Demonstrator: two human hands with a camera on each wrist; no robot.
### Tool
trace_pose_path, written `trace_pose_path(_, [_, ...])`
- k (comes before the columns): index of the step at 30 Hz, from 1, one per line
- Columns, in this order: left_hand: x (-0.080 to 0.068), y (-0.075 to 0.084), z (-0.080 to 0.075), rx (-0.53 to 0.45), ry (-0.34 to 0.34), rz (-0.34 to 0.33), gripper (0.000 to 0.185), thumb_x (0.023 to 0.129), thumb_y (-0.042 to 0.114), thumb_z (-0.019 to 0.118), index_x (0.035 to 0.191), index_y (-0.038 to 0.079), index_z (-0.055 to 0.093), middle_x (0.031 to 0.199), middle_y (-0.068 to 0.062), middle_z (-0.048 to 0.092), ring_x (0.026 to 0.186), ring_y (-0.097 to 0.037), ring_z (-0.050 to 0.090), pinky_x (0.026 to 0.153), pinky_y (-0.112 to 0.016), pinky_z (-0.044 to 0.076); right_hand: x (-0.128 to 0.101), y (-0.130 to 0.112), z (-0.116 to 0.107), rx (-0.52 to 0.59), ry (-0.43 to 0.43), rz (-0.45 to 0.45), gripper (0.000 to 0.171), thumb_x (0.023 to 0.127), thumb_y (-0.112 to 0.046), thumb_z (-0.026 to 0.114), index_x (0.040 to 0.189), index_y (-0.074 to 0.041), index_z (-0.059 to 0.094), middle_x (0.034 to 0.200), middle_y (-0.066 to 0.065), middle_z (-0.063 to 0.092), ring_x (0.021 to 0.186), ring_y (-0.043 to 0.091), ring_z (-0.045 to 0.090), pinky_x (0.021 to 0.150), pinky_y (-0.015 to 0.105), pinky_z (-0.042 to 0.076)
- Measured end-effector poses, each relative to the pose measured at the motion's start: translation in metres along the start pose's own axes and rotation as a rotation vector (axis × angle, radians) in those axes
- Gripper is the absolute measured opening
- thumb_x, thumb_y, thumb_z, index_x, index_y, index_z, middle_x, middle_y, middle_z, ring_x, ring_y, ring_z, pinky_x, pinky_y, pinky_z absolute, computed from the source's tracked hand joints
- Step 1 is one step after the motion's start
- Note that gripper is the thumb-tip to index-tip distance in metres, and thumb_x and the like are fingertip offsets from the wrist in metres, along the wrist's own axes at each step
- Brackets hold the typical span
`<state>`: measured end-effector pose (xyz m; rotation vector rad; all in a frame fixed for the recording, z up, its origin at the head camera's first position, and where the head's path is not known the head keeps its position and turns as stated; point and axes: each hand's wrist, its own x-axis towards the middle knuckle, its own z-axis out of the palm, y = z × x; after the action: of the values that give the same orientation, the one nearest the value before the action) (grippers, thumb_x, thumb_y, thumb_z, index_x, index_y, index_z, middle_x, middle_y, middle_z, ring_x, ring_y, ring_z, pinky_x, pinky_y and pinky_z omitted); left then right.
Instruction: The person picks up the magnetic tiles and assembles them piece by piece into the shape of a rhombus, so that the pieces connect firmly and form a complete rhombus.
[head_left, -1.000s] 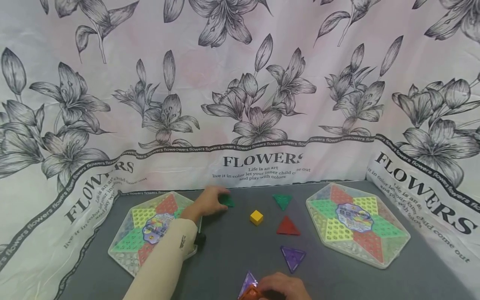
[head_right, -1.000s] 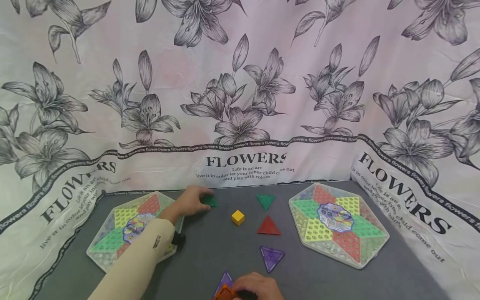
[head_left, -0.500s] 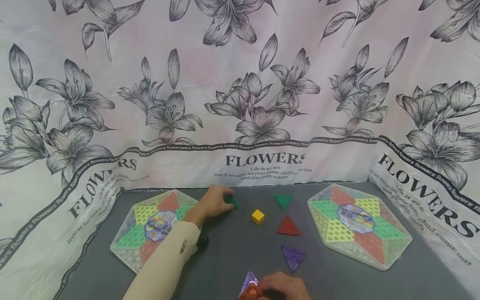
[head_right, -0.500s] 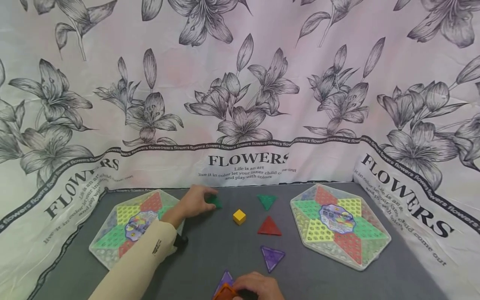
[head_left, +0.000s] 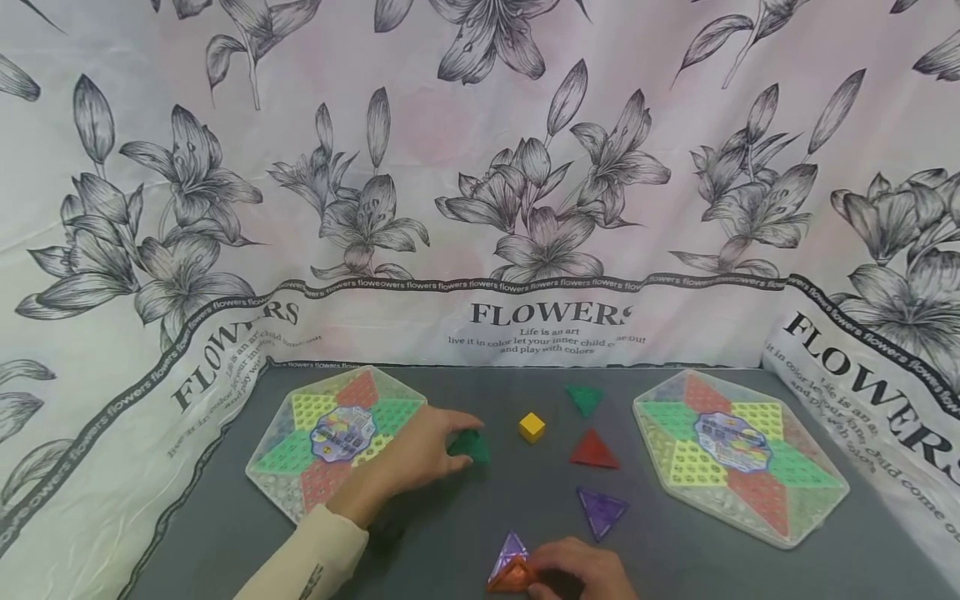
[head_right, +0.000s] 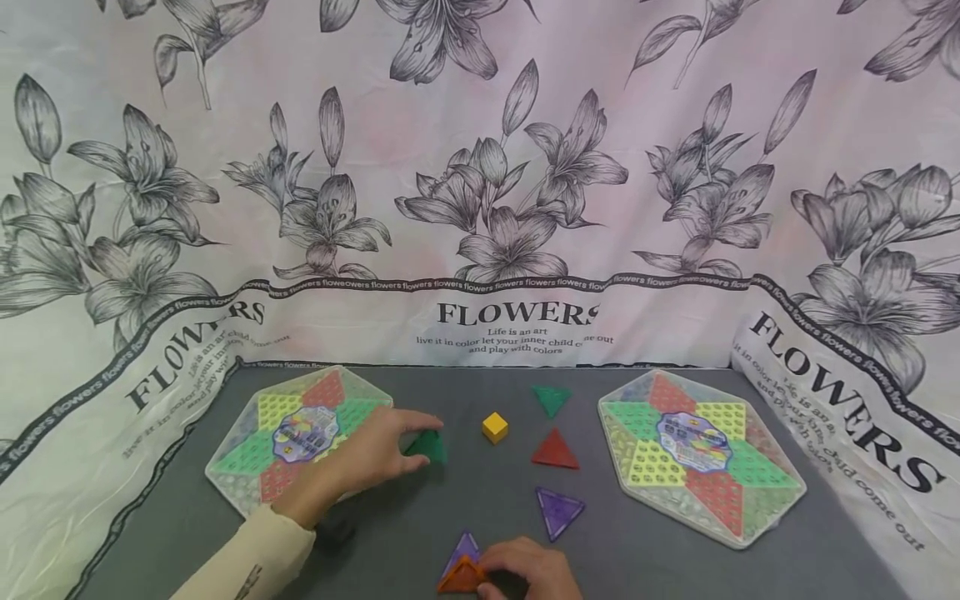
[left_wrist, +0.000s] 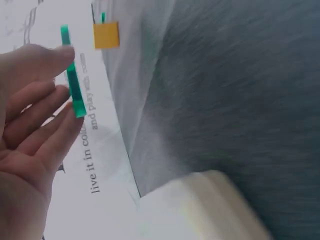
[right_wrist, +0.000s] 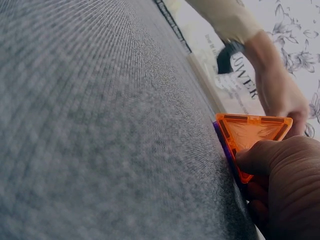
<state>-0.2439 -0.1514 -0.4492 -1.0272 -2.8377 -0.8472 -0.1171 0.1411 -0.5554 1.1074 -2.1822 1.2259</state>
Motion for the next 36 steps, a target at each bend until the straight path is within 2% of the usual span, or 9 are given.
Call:
trace_pose_path(6, [-0.033, 0.007, 0.011, 0.05, -0.099, 0.142, 0.046, 0.086, 0.006, 0.089, 0.131, 0.004, 0.077, 0.133, -0.011, 0.079, 0.123, -0.026, 0.075, 0.107, -0.038, 0.061, 0.002, -0.005, -0.001, -0.017, -0.012, 0.048, 0.042, 0.08, -0.005, 0.095, 0.112, -0.027, 0.079, 0.103, -0.009, 0.081, 0.091, 0.004, 0.075, 0.081, 0.012, 0.056])
trace_pose_path(10, [-0.048, 0.017, 0.022, 0.054, -0.17, 0.178, 0.046, 0.085, 0.006, 0.088, 0.13, 0.008, 0.077, 0.134, -0.007, 0.078, 0.124, -0.018, 0.074, 0.11, -0.034, 0.058, 0.003, -0.008, -0.004, -0.014, -0.017, 0.084, 0.043, 0.079, -0.004, 0.095, 0.112, -0.028, 0.08, 0.104, -0.01, 0.081, 0.092, 0.003, 0.074, 0.082, 0.013, 0.056])
trace_pose_path(14, [-0.057, 0.027, 0.033, 0.055, -0.2, 0.202, 0.045, 0.085, 0.003, 0.087, 0.128, 0.01, 0.077, 0.133, -0.002, 0.078, 0.128, -0.015, 0.072, 0.112, -0.032, 0.056, 0.005, -0.011, -0.007, 0.026, -0.048, 0.17, 0.036, 0.086, -0.008, 0.093, 0.112, -0.029, 0.081, 0.105, -0.012, 0.081, 0.093, 0.002, 0.073, 0.079, 0.019, 0.059])
trace_pose_path(17, [-0.063, 0.033, 0.036, 0.07, -0.196, 0.183, 0.05, 0.084, 0.003, 0.087, 0.133, 0.008, 0.075, 0.139, -0.006, 0.076, 0.135, -0.021, 0.069, 0.117, -0.036, 0.054, 0.006, -0.014, -0.008, 0.037, -0.065, 0.203, 0.031, 0.089, -0.012, 0.091, 0.113, -0.029, 0.081, 0.106, -0.013, 0.081, 0.093, 0.001, 0.073, 0.077, 0.023, 0.061])
trace_pose_path(20, [-0.068, 0.034, 0.036, 0.081, -0.186, 0.117, 0.057, 0.084, 0.005, 0.088, 0.138, 0.005, 0.072, 0.143, -0.009, 0.073, 0.138, -0.024, 0.067, 0.118, -0.04, 0.052, 0.006, -0.015, -0.007, 0.029, -0.069, 0.194, 0.03, 0.09, -0.011, 0.091, 0.113, -0.028, 0.081, 0.106, -0.011, 0.081, 0.093, 0.002, 0.073, 0.077, 0.023, 0.061])
trace_pose_path(24, [-0.072, 0.034, 0.035, 0.09, -0.169, 0.068, 0.055, 0.084, 0.006, 0.089, 0.136, 0.005, 0.073, 0.136, -0.005, 0.074, 0.133, -0.022, 0.066, 0.117, -0.04, 0.052, 0.006, -0.016, -0.006, 0.038, -0.069, 0.202, 0.031, 0.089, -0.011, 0.091, 0.113, -0.028, 0.081, 0.106, -0.012, 0.081, 0.093, 0.002, 0.073, 0.077, 0.022, 0.061])
trace_pose_path(30, [-0.071, 0.034, 0.038, 0.085, -0.17, 0.088, 0.047, 0.084, 0.006, 0.089, 0.13, 0.01, 0.078, 0.127, 0.001, 0.078, 0.122, -0.015, 0.069, 0.11, -0.035, 0.055, 0.005, -0.014, -0.004, 0.044, -0.066, 0.202, 0.032, 0.089, -0.013, 0.091, 0.114, -0.029, 0.081, 0.108, -0.013, 0.081, 0.094, 0.002, 0.074, 0.078, 0.022, 0.061])
trace_pose_path(33, [-0.069, 0.036, 0.041, 0.082, -0.178, 0.096, 0.046, 0.086, 0.007, 0.089, 0.13, 0.011, 0.078, 0.127, 0.002, 0.079, 0.122, -0.013, 0.069, 0.11, -0.033, 0.055, 0.005, -0.013, -0.005, 0.037, -0.063, 0.174, 0.032, 0.09, -0.012, 0.091, 0.115, -0.028, 0.081, 0.108, -0.011, 0.081, 0.093, 0.003, 0.074, 0.078, 0.021, 0.061])
trace_pose_path(36, [-0.068, 0.038, 0.044, 0.075, -0.191, 0.118, 0.046, 0.088, 0.008, 0.088, 0.132, 0.013, 0.077, 0.129, 0.005, 0.078, 0.123, -0.009, 0.068, 0.11, -0.03, 0.054, 0.005, -0.013, -0.006, 0.046, -0.072, 0.189, 0.031, 0.091, -0.013, 0.09, 0.115, -0.028, 0.08, 0.107, -0.011, 0.081, 0.094, 0.002, 0.073, 0.078, 0.022, 0.061])
